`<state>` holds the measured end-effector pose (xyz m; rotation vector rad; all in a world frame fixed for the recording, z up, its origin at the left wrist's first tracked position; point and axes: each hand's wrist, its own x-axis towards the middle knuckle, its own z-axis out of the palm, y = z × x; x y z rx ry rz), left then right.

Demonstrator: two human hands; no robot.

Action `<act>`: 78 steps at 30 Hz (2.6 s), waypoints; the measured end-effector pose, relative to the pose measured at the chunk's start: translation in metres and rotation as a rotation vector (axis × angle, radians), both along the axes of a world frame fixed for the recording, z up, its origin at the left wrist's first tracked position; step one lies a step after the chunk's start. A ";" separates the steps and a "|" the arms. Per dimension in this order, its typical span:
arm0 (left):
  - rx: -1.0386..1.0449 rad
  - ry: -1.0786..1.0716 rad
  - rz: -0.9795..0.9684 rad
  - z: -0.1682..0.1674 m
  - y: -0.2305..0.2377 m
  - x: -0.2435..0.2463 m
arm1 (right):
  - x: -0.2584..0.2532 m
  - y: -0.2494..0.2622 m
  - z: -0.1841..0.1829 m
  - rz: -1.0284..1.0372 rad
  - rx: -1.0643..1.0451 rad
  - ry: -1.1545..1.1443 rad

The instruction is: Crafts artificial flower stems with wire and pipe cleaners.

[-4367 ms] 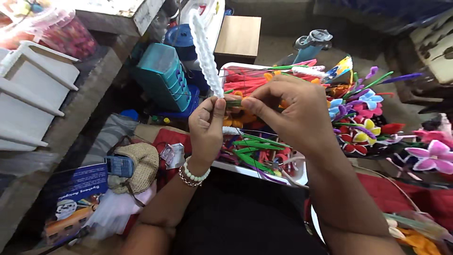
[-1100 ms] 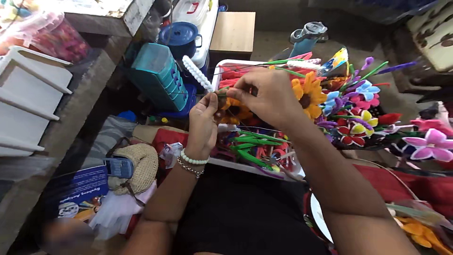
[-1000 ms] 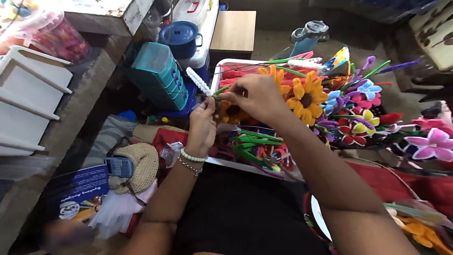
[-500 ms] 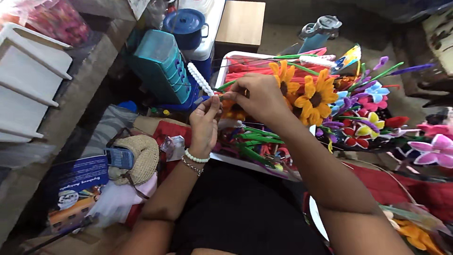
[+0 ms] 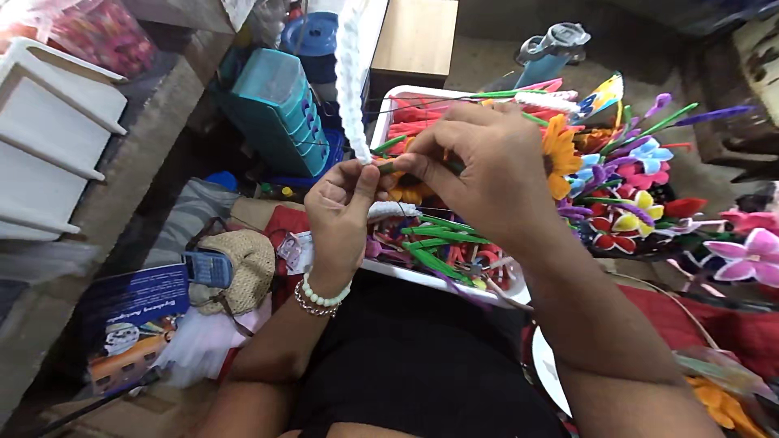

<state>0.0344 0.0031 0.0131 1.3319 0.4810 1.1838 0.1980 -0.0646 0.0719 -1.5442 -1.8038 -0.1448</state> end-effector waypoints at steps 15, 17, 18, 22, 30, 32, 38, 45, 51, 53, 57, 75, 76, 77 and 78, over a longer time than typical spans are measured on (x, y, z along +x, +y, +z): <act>-0.371 -0.247 -0.187 -0.016 -0.033 0.008 | 0.010 -0.023 0.003 0.084 -0.157 0.095; -0.479 -0.209 -0.208 -0.028 -0.031 0.012 | 0.015 -0.019 -0.022 0.035 -0.176 0.120; -0.527 -0.206 -0.240 -0.033 -0.029 0.013 | 0.017 -0.017 -0.033 0.005 -0.178 0.125; -0.593 -0.194 -0.309 -0.042 -0.022 0.017 | 0.017 -0.011 -0.066 -0.074 -0.137 0.172; -0.491 -0.126 -0.273 -0.046 -0.017 0.016 | 0.015 -0.010 -0.073 -0.076 -0.110 0.280; -0.476 -0.104 -0.243 -0.045 -0.020 0.016 | 0.013 -0.013 -0.070 -0.077 -0.103 0.293; -0.381 -0.127 -0.305 -0.046 -0.020 0.014 | 0.010 -0.019 -0.063 -0.126 -0.044 0.260; -0.380 -0.066 -0.185 -0.030 -0.017 0.014 | 0.009 -0.020 -0.053 -0.132 -0.018 0.235; -0.297 -0.131 -0.155 -0.013 -0.010 0.025 | 0.010 -0.015 -0.033 -0.158 0.069 0.169; -0.215 -0.147 -0.161 -0.008 -0.007 0.027 | 0.010 -0.015 -0.026 -0.170 0.102 0.143; 0.010 -0.123 -0.150 0.003 0.002 0.027 | 0.011 -0.013 -0.020 -0.183 0.152 0.137; 0.511 0.265 -0.351 0.052 0.033 0.018 | 0.019 -0.030 -0.033 -0.010 -0.084 0.369; 0.527 0.314 -0.374 0.054 0.033 0.017 | 0.021 -0.032 -0.037 0.023 -0.133 0.411; 0.545 0.363 -0.397 0.055 0.033 0.015 | 0.021 -0.035 -0.042 0.046 -0.169 0.456; 0.559 0.406 -0.418 0.056 0.031 0.014 | 0.019 -0.038 -0.047 0.059 -0.191 0.507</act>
